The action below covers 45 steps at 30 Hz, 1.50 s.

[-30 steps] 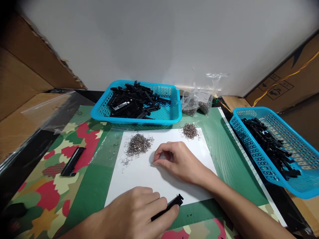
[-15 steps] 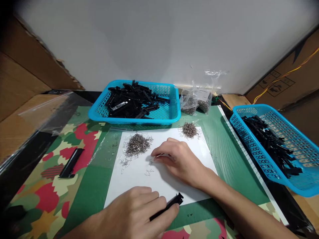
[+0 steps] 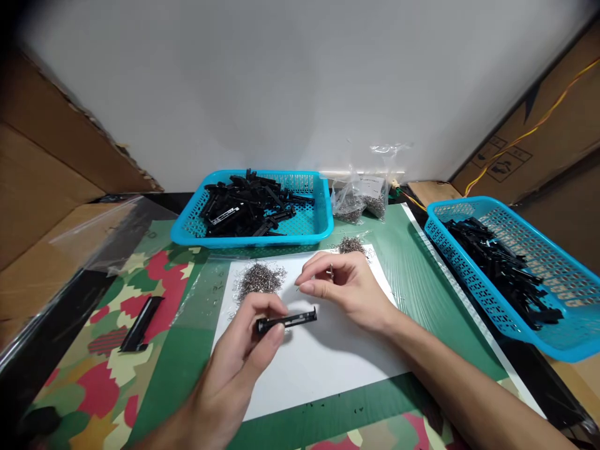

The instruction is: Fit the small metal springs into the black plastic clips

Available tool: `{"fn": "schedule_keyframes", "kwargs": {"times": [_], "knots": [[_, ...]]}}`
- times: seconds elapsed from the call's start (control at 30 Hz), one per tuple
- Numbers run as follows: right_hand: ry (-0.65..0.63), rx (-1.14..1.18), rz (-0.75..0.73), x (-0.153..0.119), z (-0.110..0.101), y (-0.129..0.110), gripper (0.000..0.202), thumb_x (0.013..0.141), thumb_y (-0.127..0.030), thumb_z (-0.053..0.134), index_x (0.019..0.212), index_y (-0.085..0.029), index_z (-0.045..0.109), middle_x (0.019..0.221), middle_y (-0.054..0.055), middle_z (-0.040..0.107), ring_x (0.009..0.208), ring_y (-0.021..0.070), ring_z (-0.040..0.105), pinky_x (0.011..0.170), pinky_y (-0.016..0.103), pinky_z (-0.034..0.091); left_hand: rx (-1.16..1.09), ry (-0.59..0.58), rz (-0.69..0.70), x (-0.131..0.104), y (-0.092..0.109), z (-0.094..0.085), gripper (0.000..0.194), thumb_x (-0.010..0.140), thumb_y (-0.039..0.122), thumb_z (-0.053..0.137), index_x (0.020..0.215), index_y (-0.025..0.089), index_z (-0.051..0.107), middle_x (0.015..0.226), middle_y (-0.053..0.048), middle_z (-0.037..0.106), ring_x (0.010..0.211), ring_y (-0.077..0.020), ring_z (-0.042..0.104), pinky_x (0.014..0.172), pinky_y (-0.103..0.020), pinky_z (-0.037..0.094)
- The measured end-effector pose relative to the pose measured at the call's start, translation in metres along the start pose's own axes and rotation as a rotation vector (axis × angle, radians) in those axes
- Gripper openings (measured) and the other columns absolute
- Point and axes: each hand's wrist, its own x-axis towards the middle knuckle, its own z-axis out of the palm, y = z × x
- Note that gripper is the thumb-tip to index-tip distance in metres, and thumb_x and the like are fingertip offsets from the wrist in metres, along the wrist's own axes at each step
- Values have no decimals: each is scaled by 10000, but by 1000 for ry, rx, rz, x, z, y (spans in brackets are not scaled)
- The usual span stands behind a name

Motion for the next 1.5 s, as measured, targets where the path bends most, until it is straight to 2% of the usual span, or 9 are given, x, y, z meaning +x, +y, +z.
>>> {"fn": "schedule_keyframes", "kwargs": {"times": [0.13, 0.23, 0.37, 0.53, 0.77, 0.9, 1.07, 1.23, 1.5], "knots": [[-51, 93, 50, -3, 5, 2, 62, 854, -222, 883, 891, -269, 868, 867, 22, 763, 805, 134, 667, 723, 269, 516, -399, -130, -243, 6, -2, 1, 386, 1068, 593, 476, 1037, 218, 562, 634, 88, 226, 524, -94, 182, 466, -207, 182], [-70, 116, 76, -3, 7, -1, 61, 851, -222, 885, 890, -267, 876, 847, 24, 749, 768, 129, 653, 682, 265, 501, -529, -203, -324, 10, -2, 0, 431, 1026, 651, 534, 1025, 220, 526, 655, 99, 193, 523, -78, 97, 447, -205, 88], [-105, 129, 105, -2, 10, -7, 59, 840, -224, 893, 884, -261, 879, 833, 22, 730, 737, 119, 625, 654, 260, 478, -616, -170, -406, 10, 1, 0, 431, 990, 656, 608, 1080, 261, 460, 685, 95, 242, 541, -74, 145, 468, -181, 106], [-127, 188, 152, -6, 21, -7, 56, 829, -262, 907, 873, -246, 875, 821, 20, 717, 703, 114, 597, 631, 263, 461, -729, -105, -469, 9, 5, 1, 457, 993, 682, 575, 969, 255, 414, 689, 89, 270, 554, -78, 181, 476, -189, 158], [-13, 192, 176, -16, 38, 0, 75, 829, -270, 901, 893, -239, 878, 812, 14, 674, 681, 111, 604, 620, 270, 462, -768, -65, -530, 9, 7, 0, 407, 993, 620, 629, 1029, 261, 441, 733, 78, 317, 583, -77, 203, 507, -185, 177], [70, 90, 117, -21, 40, -2, 62, 834, -268, 889, 883, -232, 877, 769, 14, 659, 662, 115, 580, 621, 276, 467, -792, -102, -521, 9, 6, 1, 373, 1010, 593, 618, 1043, 263, 448, 740, 78, 302, 577, -75, 184, 508, -188, 177], [75, 26, 107, -20, 40, -2, 92, 838, -296, 881, 860, -207, 869, 699, 8, 634, 627, 112, 535, 561, 254, 406, -805, -167, -479, 12, 3, 2, 342, 1052, 569, 550, 999, 252, 435, 737, 77, 278, 562, -71, 177, 509, -194, 206], [50, 37, 128, -20, 40, -4, 124, 828, -312, 885, 834, -190, 859, 652, -17, 573, 586, 95, 478, 530, 239, 370, -762, -151, -474, 13, 2, 4, 378, 1039, 607, 545, 990, 255, 415, 733, 76, 330, 531, -61, 207, 479, -188, 198], [133, -37, 29, -26, 45, -5, 35, 845, -220, 847, 850, -186, 857, 665, -9, 598, 570, 91, 479, 514, 230, 386, -736, -114, -500, 13, 4, 5, 433, 984, 642, 625, 1016, 264, 416, 705, 86, 327, 506, -45, 225, 454, -142, 159]]}}
